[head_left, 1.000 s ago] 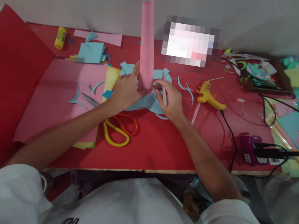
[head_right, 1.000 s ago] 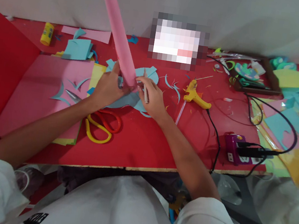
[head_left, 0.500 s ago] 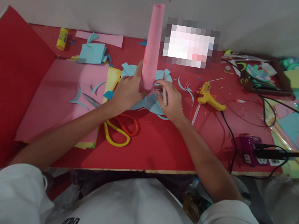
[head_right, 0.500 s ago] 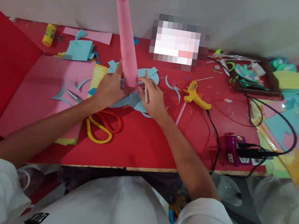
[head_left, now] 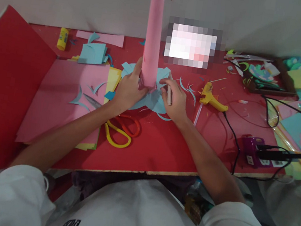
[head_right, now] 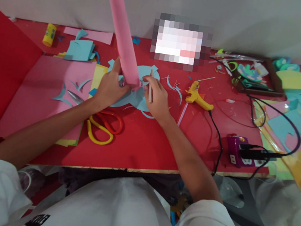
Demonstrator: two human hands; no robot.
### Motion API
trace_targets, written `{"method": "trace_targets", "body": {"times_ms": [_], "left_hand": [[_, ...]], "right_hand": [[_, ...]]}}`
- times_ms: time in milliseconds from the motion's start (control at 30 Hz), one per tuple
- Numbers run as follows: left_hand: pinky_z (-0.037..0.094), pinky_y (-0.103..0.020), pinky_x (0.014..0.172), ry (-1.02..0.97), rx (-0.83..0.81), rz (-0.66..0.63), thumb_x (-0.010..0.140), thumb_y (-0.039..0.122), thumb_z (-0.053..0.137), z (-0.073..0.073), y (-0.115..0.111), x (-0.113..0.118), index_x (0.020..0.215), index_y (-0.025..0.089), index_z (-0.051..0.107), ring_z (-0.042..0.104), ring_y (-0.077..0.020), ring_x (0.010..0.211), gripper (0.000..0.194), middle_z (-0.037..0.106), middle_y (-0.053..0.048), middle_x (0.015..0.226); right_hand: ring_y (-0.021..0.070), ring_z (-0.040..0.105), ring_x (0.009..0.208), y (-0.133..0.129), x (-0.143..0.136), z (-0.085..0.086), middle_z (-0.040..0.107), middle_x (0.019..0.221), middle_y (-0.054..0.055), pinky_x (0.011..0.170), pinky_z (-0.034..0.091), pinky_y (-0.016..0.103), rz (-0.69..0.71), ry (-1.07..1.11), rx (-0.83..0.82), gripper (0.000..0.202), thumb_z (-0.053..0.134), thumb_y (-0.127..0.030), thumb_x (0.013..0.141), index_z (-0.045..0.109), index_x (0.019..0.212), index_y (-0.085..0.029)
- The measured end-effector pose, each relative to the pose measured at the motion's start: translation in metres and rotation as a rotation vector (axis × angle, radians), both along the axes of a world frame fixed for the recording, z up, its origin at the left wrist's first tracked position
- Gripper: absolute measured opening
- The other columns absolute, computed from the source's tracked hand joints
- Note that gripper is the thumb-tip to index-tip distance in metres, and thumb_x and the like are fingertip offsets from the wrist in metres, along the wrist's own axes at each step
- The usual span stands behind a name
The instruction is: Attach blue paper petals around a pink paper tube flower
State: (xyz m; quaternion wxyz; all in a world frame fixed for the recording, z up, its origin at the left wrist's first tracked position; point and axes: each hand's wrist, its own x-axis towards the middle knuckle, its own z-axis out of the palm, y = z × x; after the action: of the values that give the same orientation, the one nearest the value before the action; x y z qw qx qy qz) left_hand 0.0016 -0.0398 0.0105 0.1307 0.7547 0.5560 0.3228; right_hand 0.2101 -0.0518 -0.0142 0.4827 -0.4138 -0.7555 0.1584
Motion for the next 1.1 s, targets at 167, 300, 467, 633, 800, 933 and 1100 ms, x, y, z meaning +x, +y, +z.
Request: {"method": "trace_targets", "body": {"times_ms": [167,300,467,633,800,933,1100], "left_hand": [[0.057,-0.041,0.094,-0.048,0.019,-0.033,0.094,0.059,0.067,-0.009,0.006,-0.001,0.159,0.025,0.035,0.068,-0.0285,0.118,0.080,0.071,-0.011,0.127],[0.050,-0.045,0.111,-0.215,0.185,0.037,0.096,0.073,0.058,-0.002,-0.002,-0.012,0.156,0.024,0.036,0.059,-0.0243,0.132,0.080,0.060,-0.013,0.143],[0.054,-0.034,0.076,-0.053,0.018,-0.001,0.110,0.054,0.035,0.016,-0.042,-0.030,0.117,0.025,0.070,0.070,-0.0177,0.081,0.046,0.075,-0.005,0.095],[0.044,-0.035,0.062,0.502,-0.078,-0.138,0.107,0.044,0.042,0.009,-0.067,-0.024,0.122,0.024,0.077,0.074,-0.0286,0.072,0.043,0.078,-0.009,0.077],[0.045,-0.035,0.063,0.659,-0.119,-0.180,0.108,0.046,0.040,0.006,-0.068,-0.017,0.146,0.025,0.065,0.076,-0.0337,0.076,0.050,0.079,-0.014,0.081],[0.046,-0.035,0.065,0.660,-0.120,-0.190,0.109,0.047,0.037,0.008,-0.068,-0.017,0.140,0.025,0.068,0.076,-0.0341,0.076,0.049,0.079,-0.014,0.081],[0.044,-0.034,0.064,0.677,-0.114,-0.208,0.110,0.047,0.037,0.009,-0.068,-0.017,0.138,0.026,0.069,0.077,-0.0338,0.077,0.047,0.079,-0.013,0.083]], "right_hand": [[0.0248,0.075,0.106,0.000,0.002,0.003,0.078,0.114,0.008,0.099,0.062,0.047,-0.036,0.036,0.023,0.025,0.048,-0.040,0.108,0.063,0.124,-0.028],[0.0231,0.077,0.095,-0.001,0.002,0.005,0.078,0.107,0.007,0.090,0.064,0.043,-0.057,0.080,0.016,0.034,0.045,-0.051,0.109,0.065,0.123,-0.028],[0.0182,0.072,0.074,-0.005,0.004,0.010,0.078,0.092,0.004,0.074,0.062,0.036,-0.092,0.145,-0.030,0.040,0.049,-0.058,0.106,0.073,0.116,-0.027],[0.0156,0.069,0.068,-0.006,0.003,0.009,0.076,0.081,0.003,0.066,0.057,0.031,0.090,0.168,-0.144,0.043,0.053,-0.056,0.105,0.077,0.092,-0.023],[0.0174,0.070,0.078,-0.001,-0.001,0.007,0.079,0.094,0.005,0.069,0.058,0.033,0.241,0.127,-0.186,0.035,0.059,-0.054,0.102,0.078,0.099,-0.024],[0.0202,0.072,0.094,0.001,0.000,0.008,0.079,0.102,0.005,0.087,0.060,0.040,0.305,0.057,-0.165,0.031,0.061,-0.053,0.101,0.078,0.106,-0.027],[0.0194,0.072,0.089,-0.002,0.001,0.007,0.079,0.098,0.004,0.079,0.058,0.035,0.318,0.045,-0.273,0.030,0.064,-0.051,0.099,0.076,0.101,-0.024]]}}
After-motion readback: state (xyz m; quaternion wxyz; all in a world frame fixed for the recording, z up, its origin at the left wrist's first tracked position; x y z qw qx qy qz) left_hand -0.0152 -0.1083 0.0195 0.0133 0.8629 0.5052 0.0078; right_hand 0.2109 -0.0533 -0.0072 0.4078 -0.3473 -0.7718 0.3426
